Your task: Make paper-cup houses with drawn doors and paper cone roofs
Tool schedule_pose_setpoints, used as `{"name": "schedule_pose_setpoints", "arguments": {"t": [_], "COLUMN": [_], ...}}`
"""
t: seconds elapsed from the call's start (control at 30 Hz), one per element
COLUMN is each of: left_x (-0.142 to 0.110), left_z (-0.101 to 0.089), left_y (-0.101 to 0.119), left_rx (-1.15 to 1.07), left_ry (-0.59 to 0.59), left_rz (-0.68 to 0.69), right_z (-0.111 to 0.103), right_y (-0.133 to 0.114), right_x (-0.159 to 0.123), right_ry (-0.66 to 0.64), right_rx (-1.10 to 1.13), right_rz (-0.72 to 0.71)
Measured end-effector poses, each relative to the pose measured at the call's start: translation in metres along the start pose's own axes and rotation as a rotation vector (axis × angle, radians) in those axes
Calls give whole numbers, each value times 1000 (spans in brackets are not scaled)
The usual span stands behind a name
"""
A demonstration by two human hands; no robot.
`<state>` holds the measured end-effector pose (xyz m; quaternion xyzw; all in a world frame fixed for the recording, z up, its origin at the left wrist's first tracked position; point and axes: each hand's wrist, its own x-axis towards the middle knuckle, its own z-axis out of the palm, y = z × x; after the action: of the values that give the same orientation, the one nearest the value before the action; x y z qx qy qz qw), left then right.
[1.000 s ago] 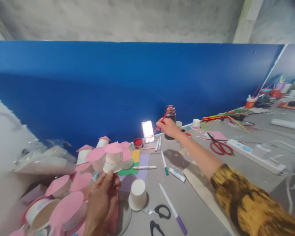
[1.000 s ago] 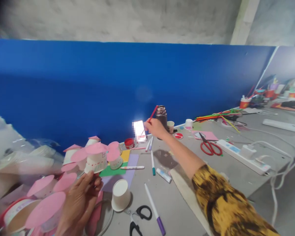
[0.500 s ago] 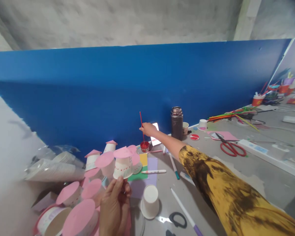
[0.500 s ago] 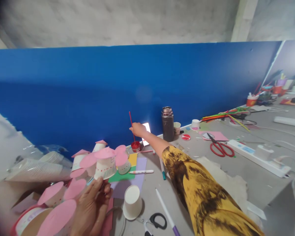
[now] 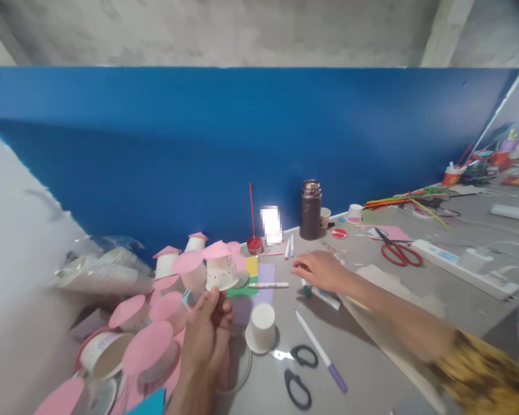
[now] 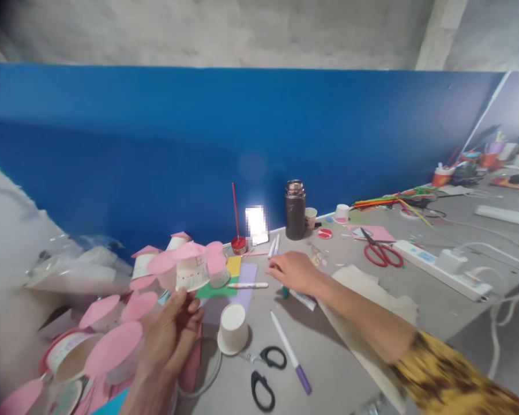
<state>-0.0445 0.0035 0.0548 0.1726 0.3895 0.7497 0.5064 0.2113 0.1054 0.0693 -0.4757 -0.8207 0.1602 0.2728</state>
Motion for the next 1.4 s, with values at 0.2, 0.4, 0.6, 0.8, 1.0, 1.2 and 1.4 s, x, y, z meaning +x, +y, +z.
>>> {"name": "schedule_pose_setpoints", "arguments": {"t": [0.2,0.4,0.6,0.8,1.0,1.2,1.4], "left_x": [-4,-19,-54,-92,-119,-115,-114], "left_z": [7,11,-5,-57,-102,-129,-151], "left_y": [8,23,27,9,19,55,73], "left_rx": [-99,-166,-148,-190,-138,-88,-34], "left_ry": [-92,-242,-211,12,80,210,268], "left_rz": [-96,-152,-130,-131,-106,51,91], "right_z": [-47,-16,39,60,64,61,63], "right_y": [54,44,3,29,40,34,38], "right_x": [-111,-168,-194,-189,-189,-188,-189], "right_ry": [400,514,502,401,247,117,108], "right_rx": [220,278,266,205,265,251,194], "right_rz": [194,238,-107,-205,-55,35,34]}}
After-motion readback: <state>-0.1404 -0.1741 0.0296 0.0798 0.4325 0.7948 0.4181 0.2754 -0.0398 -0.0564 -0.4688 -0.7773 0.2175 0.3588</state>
